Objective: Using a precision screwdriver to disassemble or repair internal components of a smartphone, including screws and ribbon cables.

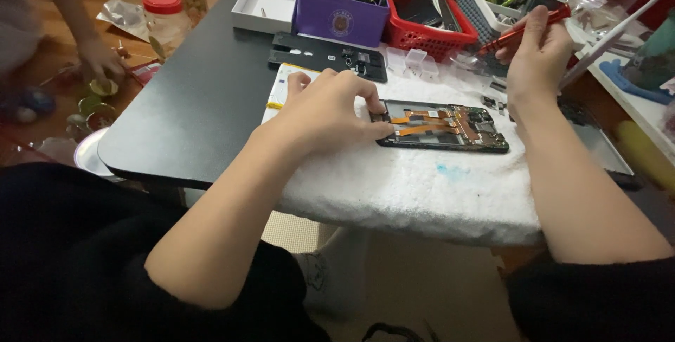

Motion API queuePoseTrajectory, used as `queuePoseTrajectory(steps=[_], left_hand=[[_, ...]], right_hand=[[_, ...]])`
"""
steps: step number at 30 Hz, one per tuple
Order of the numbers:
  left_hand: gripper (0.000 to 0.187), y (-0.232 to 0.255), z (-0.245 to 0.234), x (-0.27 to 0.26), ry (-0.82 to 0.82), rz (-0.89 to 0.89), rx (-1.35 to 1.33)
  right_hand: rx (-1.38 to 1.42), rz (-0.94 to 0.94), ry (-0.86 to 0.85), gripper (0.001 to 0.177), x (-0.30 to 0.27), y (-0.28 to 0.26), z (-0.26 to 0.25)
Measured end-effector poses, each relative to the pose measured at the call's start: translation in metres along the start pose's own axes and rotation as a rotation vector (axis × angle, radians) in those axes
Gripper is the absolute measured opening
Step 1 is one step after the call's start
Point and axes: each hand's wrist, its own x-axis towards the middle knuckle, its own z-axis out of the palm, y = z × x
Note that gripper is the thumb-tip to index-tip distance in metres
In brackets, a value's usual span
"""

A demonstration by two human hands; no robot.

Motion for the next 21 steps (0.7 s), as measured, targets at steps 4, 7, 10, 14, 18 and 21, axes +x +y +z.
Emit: queuePoseTrajectory(steps=[4, 7, 10, 14, 18, 21], left_hand=[[0.026, -0.0017, 0.0018, 0.0019, 0.014, 0.009, 0.000], [0.027, -0.0001, 0.0003, 0.0004, 0.004, -0.003, 0.011], [0.027, 0.0022, -0.0018, -0.0028, -0.005, -0.023, -0.020], [0.027, 0.0020, -0.0009, -0.0021, -0.013, -0.052, -0.025], [0.025, 0.0010, -0.0014, -0.0017, -0.001, -0.003, -0.011], [0.025, -0.0024, 0.0024, 0.0015, 0.020, 0.016, -0.011]], right_hand=[[-0.010, -0.027, -0.023, 0.046, -0.0005, 0.0001, -0.0002], [0.005, 0.006, -0.042, 0.045, -0.0007, 0.0002, -0.0001], [0.001, -0.009, -0.045, 0.044, -0.0007, -0.0008, 0.0002], [0.003, 0.028, -0.043, 0.042, -0.0025, -0.0055, 0.0004], [0.013, 0.069, -0.017, 0.046, -0.0006, -0.0036, 0.0018], [0.048, 0.019, -0.034, 0.042, 0.0004, -0.0012, 0.0000]])
